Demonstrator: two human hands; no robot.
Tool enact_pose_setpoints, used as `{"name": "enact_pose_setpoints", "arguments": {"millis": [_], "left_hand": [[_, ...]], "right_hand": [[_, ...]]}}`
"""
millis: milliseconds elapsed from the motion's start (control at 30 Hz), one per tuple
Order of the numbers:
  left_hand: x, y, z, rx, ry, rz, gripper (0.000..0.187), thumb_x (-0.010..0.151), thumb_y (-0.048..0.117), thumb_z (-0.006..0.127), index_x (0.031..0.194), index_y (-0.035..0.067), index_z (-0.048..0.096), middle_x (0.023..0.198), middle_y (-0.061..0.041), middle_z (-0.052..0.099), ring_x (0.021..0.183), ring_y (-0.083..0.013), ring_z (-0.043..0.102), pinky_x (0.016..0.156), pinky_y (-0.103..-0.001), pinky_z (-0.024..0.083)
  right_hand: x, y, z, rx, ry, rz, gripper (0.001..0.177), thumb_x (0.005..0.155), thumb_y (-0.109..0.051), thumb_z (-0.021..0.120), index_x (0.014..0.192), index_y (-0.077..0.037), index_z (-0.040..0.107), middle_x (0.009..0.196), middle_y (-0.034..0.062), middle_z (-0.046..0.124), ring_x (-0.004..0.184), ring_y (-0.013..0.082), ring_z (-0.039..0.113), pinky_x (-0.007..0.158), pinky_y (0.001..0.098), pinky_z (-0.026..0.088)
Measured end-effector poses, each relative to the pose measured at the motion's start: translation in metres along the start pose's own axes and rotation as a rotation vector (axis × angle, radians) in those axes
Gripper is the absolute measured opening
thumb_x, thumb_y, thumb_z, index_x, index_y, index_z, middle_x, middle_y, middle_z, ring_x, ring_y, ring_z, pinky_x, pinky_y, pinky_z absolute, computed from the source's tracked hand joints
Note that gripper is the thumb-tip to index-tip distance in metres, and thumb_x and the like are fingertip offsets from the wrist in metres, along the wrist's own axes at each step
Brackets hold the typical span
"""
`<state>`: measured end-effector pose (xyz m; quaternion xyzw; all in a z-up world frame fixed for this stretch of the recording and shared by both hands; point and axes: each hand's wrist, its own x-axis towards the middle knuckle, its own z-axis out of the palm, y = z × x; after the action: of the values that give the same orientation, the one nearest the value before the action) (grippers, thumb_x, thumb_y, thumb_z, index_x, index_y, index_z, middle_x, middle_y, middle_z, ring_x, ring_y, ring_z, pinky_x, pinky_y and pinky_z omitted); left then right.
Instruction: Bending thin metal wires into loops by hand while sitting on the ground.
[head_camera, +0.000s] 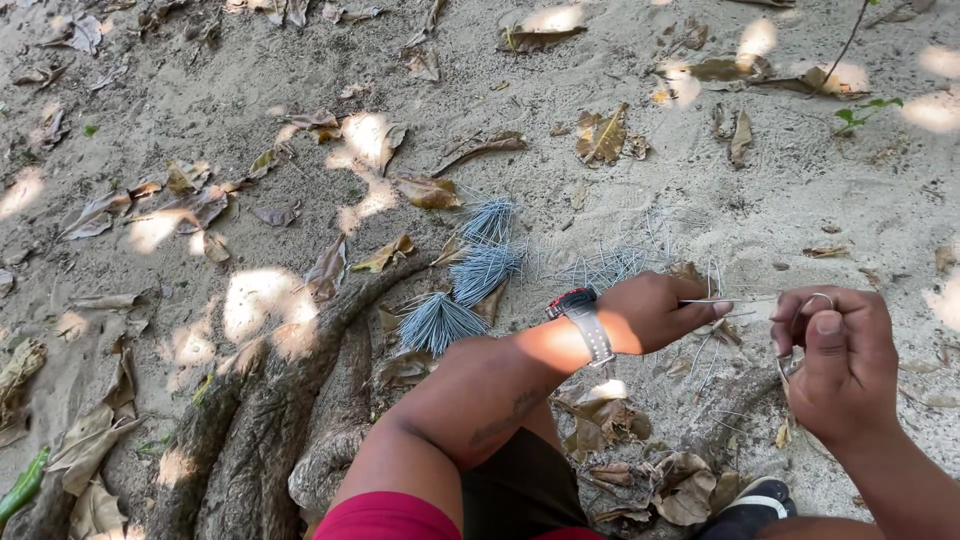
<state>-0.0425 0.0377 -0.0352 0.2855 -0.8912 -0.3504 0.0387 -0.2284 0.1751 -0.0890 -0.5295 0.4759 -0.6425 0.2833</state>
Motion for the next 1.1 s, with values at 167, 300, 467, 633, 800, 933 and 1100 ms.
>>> {"name": "enact_pose_setpoints", "arguments": {"millis": [167,300,467,633,800,933,1100], "left_hand": [[0.001,-0.006,0.007,0.049,0.025,0.020,0.058,0.094,0.060,0.032,0.096,0.016,0.071,0.071,-0.007,0.070,0.065,-0.0253,0.070,0.064,-0.043,0.054],[0.004,-0.013,0.015,0.101,0.066,0.049,0.054,0.095,0.058,0.035,0.088,0.015,0.067,0.069,-0.007,0.070,0.062,-0.0259,0.070,0.060,-0.044,0.054],[0.001,-0.006,0.008,0.049,0.013,-0.004,0.054,0.095,0.058,0.036,0.089,0.016,0.070,0.064,-0.005,0.068,0.058,-0.0218,0.067,0.057,-0.040,0.053],[-0.005,0.003,0.000,0.009,0.009,-0.038,0.055,0.093,0.058,0.038,0.114,0.022,0.075,0.068,-0.003,0.073,0.062,-0.0213,0.072,0.056,-0.039,0.053],[-0.011,0.009,-0.006,-0.244,0.034,-0.031,0.035,0.098,0.031,0.046,0.108,0.008,0.070,0.087,-0.009,0.073,0.063,-0.0205,0.065,0.056,-0.037,0.050],[-0.018,0.014,-0.012,-0.518,0.041,0.010,0.032,0.104,0.030,0.044,0.103,0.007,0.065,0.067,-0.003,0.059,0.055,-0.0153,0.055,0.047,-0.032,0.041],[-0.013,0.001,0.002,-0.817,0.188,0.106,0.035,0.112,0.028,0.039,0.104,0.007,0.065,0.082,-0.002,0.056,0.068,-0.0123,0.053,0.060,-0.029,0.046]], "right_hand": [[-0.005,0.002,0.002,-0.057,-0.005,0.057,0.040,0.113,-0.044,0.036,0.127,-0.006,0.043,0.097,0.0089,0.057,0.080,0.0137,0.051,0.070,0.0263,0.042],[-0.004,-0.002,0.005,-0.096,-0.087,0.139,0.047,0.113,-0.043,0.034,0.121,-0.003,0.058,0.094,0.0073,0.054,0.086,0.0153,0.049,0.074,0.0289,0.042],[0.001,-0.019,0.012,-0.261,-0.129,0.154,0.033,0.110,-0.020,0.039,0.129,-0.002,0.059,0.097,0.0094,0.060,0.088,0.0179,0.054,0.079,0.0324,0.046],[0.010,-0.044,0.026,-0.505,-0.171,0.225,0.034,0.102,-0.017,0.049,0.131,-0.009,0.066,0.094,0.0072,0.066,0.069,0.0178,0.055,0.062,0.0328,0.043],[0.014,-0.047,0.032,-0.705,-0.241,0.243,0.052,0.100,-0.026,0.052,0.151,-0.014,0.057,0.087,0.0055,0.068,0.059,0.0185,0.057,0.057,0.0337,0.044],[0.015,-0.037,0.033,-0.749,-0.277,0.319,0.058,0.099,-0.025,0.053,0.154,-0.010,0.049,0.104,0.0074,0.070,0.072,0.0210,0.064,0.065,0.0363,0.050],[0.017,-0.040,0.040,-0.790,-0.363,0.477,0.062,0.098,-0.033,0.051,0.156,-0.013,0.045,0.095,0.0067,0.070,0.073,0.0230,0.066,0.065,0.0390,0.051]]}}
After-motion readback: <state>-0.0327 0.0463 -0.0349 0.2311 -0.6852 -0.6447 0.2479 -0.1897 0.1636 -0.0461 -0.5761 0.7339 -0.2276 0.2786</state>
